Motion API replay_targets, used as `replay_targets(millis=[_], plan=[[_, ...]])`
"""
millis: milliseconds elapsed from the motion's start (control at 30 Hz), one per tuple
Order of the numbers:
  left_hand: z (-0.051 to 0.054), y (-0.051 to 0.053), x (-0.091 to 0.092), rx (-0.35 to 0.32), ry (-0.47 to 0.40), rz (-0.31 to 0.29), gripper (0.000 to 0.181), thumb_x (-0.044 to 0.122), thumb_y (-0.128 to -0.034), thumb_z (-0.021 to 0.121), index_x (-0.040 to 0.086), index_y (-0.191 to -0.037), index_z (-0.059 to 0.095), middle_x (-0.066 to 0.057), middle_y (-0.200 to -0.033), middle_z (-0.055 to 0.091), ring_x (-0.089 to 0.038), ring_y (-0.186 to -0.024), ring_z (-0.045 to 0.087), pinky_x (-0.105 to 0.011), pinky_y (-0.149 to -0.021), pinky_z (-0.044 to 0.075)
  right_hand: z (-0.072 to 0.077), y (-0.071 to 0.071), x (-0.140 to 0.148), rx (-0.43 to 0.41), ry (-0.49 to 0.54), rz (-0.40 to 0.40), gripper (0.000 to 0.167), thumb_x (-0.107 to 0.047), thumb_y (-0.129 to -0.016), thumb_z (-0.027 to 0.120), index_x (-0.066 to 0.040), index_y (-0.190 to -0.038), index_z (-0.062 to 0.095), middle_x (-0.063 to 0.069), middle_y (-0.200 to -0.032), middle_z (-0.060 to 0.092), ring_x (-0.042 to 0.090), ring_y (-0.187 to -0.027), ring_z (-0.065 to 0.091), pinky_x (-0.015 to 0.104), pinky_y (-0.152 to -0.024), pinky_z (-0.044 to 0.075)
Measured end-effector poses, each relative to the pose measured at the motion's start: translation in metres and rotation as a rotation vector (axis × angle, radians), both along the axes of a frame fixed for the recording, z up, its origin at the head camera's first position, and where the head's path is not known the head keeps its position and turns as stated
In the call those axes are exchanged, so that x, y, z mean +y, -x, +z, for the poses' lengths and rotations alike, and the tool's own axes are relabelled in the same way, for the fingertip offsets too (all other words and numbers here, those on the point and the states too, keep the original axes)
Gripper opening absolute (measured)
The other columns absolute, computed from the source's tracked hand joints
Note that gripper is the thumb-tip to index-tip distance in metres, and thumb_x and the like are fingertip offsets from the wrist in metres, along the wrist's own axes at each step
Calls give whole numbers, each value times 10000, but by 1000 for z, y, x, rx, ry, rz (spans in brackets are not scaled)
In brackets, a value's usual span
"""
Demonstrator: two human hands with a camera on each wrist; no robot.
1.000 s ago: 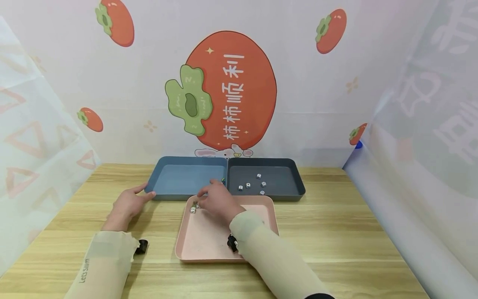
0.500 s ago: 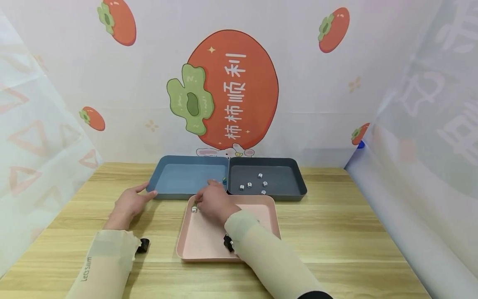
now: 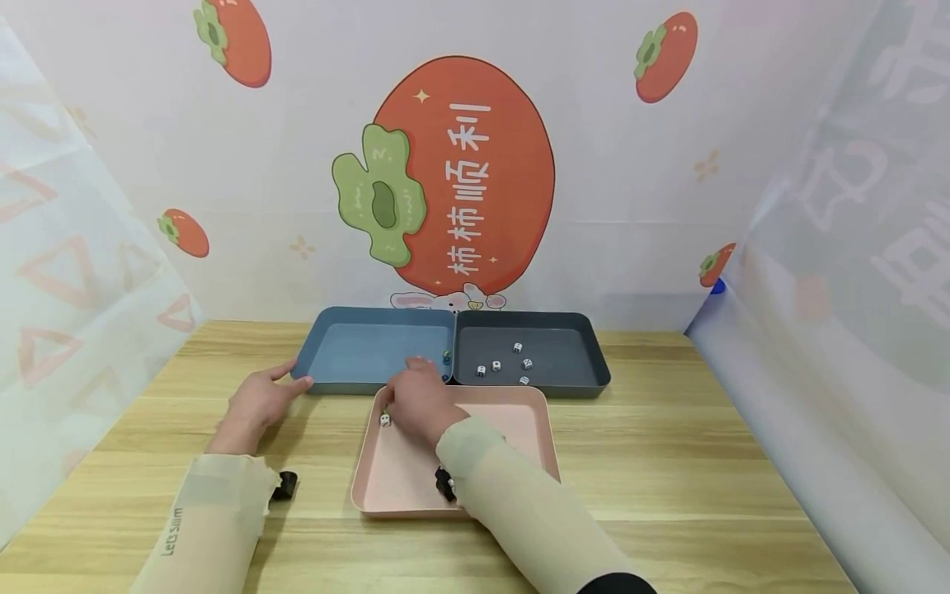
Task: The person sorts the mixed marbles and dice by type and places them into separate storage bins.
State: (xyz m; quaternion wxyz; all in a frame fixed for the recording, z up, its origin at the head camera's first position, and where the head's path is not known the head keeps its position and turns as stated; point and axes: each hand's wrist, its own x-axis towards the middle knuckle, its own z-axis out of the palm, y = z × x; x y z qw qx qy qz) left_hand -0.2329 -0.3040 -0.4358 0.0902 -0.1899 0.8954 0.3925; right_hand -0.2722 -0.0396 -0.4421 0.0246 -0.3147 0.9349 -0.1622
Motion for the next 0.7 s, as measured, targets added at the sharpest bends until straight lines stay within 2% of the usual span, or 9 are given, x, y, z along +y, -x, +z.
replay_targets(millis=[233,367,500,633,700], plan=[[2,0,0,-4,-1,-3,773,584,-965,558,263,-1599,253,-279,-1598,144,-698,-1262,-241,-877,-858,-128,-1,1,0,-9,-2,-7,240,-122,-940,597,-254,-951,797,-39,-1186,693,281,-1471,244,399,-1199,141],[2,0,1,-5,-2,-6,772,581,-968,556,262,-1599,248,-280,-1596,148,-704,-1260,-238,-877,-859,-127,0,1,2,-60,32,-35,185,-160,-941,604,-219,-889,771,42,-1350,610,267,-1477,234,391,-1199,136],[2,-1,1,-5,0,-7,766,579,-970,554,268,-1600,247,-277,-1598,147,-704,-1261,-239,-876,-857,-130,2,0,5,-141,108,-68,236,-197,-955,595,-220,-754,716,95,-1491,479,258,-1485,211,408,-1196,139],[2,-1,1,-6,2,-7,768,583,-970,552,268,-1600,246,-278,-1598,147,-707,-1261,-235,-877,-858,-128,4,0,7,-178,146,-68,242,-188,-953,594,-217,-743,711,106,-1504,460,269,-1484,211,436,-1192,161],[2,-1,1,-7,1,-8,771,584,-969,551,266,-1600,243,-279,-1597,146,-708,-1258,-235,-877,-858,-129,6,1,7,-178,152,-56,200,-188,-946,624,-194,-778,731,102,-1397,568,269,-1474,242,437,-1186,192]])
